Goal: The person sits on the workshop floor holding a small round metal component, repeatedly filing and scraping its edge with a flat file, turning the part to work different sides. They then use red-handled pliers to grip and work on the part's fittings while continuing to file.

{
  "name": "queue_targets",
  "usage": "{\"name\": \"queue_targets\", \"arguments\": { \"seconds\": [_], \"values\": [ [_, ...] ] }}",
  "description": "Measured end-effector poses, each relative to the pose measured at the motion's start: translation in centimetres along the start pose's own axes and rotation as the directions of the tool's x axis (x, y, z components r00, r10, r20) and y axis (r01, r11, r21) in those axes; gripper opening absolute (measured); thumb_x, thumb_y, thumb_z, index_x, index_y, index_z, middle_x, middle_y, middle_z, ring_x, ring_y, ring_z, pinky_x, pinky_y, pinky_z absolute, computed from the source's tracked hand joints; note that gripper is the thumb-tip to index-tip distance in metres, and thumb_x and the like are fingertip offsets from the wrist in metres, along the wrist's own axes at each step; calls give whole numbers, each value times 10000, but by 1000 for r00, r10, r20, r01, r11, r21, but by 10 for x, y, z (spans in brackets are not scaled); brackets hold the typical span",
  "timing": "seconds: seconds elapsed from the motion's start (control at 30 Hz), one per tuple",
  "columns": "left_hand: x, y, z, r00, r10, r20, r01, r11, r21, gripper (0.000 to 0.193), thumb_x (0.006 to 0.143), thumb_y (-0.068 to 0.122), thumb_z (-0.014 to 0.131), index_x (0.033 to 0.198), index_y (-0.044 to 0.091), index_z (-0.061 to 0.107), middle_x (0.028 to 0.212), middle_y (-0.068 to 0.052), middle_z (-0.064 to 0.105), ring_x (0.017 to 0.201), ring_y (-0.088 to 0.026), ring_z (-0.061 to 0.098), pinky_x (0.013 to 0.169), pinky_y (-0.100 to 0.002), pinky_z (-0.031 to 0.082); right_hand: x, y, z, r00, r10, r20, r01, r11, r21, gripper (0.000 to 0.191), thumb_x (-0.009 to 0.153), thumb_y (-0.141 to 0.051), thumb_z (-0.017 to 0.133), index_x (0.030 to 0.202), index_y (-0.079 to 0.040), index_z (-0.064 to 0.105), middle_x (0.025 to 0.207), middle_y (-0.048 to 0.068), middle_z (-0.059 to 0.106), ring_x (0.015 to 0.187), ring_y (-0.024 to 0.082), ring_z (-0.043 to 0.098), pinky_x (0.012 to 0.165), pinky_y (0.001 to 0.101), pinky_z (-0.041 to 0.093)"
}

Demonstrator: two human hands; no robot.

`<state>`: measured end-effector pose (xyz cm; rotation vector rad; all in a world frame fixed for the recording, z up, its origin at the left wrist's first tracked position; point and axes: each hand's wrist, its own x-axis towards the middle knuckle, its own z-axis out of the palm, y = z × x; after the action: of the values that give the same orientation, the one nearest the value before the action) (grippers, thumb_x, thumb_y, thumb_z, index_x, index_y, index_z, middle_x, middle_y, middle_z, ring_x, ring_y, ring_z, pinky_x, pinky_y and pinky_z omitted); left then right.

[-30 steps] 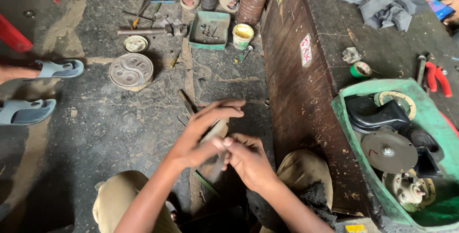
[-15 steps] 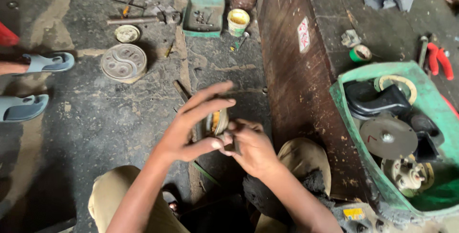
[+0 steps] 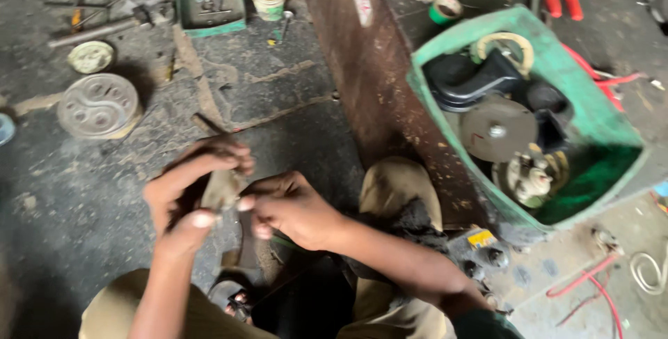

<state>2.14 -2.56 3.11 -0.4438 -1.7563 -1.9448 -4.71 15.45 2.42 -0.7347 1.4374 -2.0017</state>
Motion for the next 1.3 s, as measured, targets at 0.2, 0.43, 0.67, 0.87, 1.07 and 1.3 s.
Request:
{"name": "queue_targets", "arguments": {
  "seconds": [0.2,0.43,0.67,0.87,1.07,1.3],
  "values": [
    [25,4,21,847,-400,-350,274,893,-355,565,928,447,580,1210,-38,650,1153,-232,680,917,-261,666,761,-399,532,8,-15,-23,465,-722,512,579,-189,-793,166,895,-107,741,1021,-25,673,834,93,609,752,243,616,680,392,498],
    [55,36,66,924,111,-365,56,907,417,387,1061,385,665,1299,86,609,1188,-60,611,1002,-171,613,818,-274,533,40,16,-37,963,-136,-232,187,959,212,175,1022,-124,723,901,-16,657,795,27,623,762,130,575,671,325,486],
    [119,26,260,792,344,505,-594,626,505,572,818,402,846,1295,216,593,1287,-108,566,1225,-297,540,1035,-487,491,48,6,-22,924,-373,-87,335,897,-290,209,982,-269,674,1074,-81,679,874,21,721,742,96,667,639,295,554],
    [138,-24,376,783,341,520,-501,841,203,436,788,396,834,1064,162,593,1059,-27,616,1025,-197,615,929,-440,491,37,-27,-4,786,-619,3,401,505,-764,229,1015,-322,656,1010,-93,657,798,89,675,633,206,656,573,325,500],
    [165,-59,387,889,30,457,-95,988,120,139,912,261,704,933,128,739,811,1,767,750,-133,758,683,-325,571,34,-32,2,820,-569,66,401,488,-775,237,978,-318,684,945,-85,662,794,78,637,566,201,629,525,345,495],
    [176,-41,383,882,153,445,-144,988,-53,187,1011,258,617,1056,99,704,957,-36,771,900,-196,775,799,-350,602,33,-16,3,784,-591,190,413,268,-870,246,998,-304,685,912,-78,639,819,65,633,685,224,660,608,372,536]
  ]
}}
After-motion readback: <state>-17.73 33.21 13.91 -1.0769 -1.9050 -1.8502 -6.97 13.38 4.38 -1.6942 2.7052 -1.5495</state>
